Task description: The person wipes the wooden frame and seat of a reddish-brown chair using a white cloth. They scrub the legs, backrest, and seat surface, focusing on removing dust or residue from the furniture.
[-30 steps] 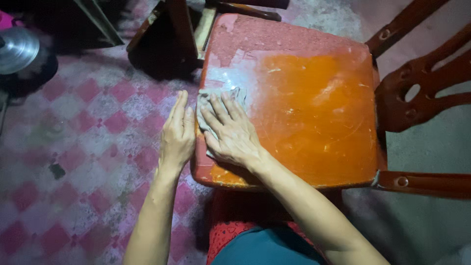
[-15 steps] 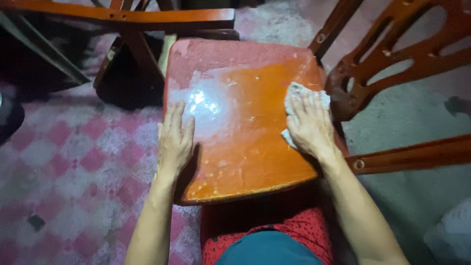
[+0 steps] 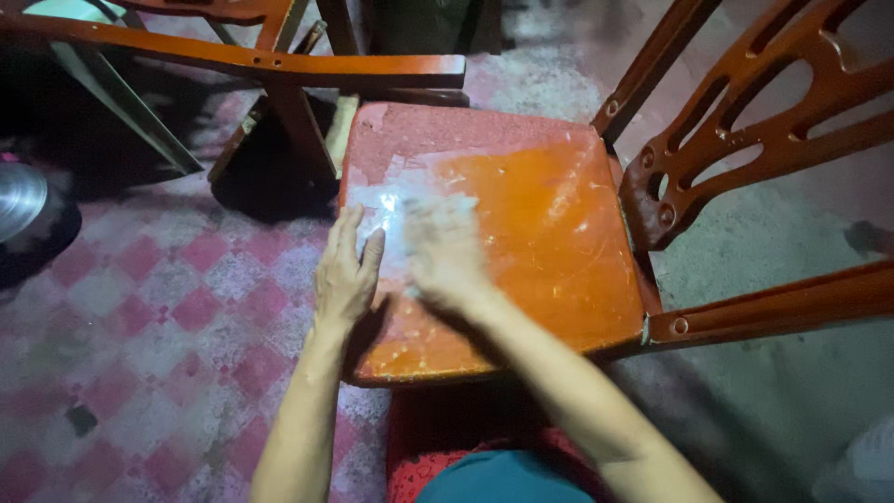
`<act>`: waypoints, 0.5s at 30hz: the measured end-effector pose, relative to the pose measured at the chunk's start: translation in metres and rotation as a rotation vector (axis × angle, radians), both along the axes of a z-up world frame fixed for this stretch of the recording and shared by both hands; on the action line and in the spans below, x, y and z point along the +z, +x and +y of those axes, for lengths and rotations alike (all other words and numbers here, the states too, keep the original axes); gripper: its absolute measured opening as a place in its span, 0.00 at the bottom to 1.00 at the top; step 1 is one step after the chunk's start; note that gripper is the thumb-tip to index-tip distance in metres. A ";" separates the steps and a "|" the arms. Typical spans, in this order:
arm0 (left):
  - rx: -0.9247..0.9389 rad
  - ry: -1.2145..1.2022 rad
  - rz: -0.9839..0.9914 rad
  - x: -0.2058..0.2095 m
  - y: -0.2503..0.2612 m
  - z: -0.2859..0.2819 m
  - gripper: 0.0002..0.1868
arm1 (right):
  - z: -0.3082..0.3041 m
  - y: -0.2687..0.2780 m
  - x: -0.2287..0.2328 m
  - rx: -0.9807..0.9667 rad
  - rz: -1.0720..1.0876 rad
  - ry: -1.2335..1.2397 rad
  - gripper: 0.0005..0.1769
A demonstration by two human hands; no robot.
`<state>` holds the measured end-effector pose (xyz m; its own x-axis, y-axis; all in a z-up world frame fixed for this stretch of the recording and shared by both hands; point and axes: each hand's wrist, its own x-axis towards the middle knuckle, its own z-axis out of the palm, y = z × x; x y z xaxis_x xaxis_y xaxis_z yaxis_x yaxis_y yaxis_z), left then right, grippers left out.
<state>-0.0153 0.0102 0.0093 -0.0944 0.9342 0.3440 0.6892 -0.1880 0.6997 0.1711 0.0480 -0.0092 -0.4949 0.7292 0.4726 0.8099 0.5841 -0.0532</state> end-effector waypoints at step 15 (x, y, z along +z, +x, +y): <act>0.015 -0.084 0.134 0.000 0.002 0.013 0.39 | -0.012 0.170 0.055 -0.430 -0.224 -0.164 0.39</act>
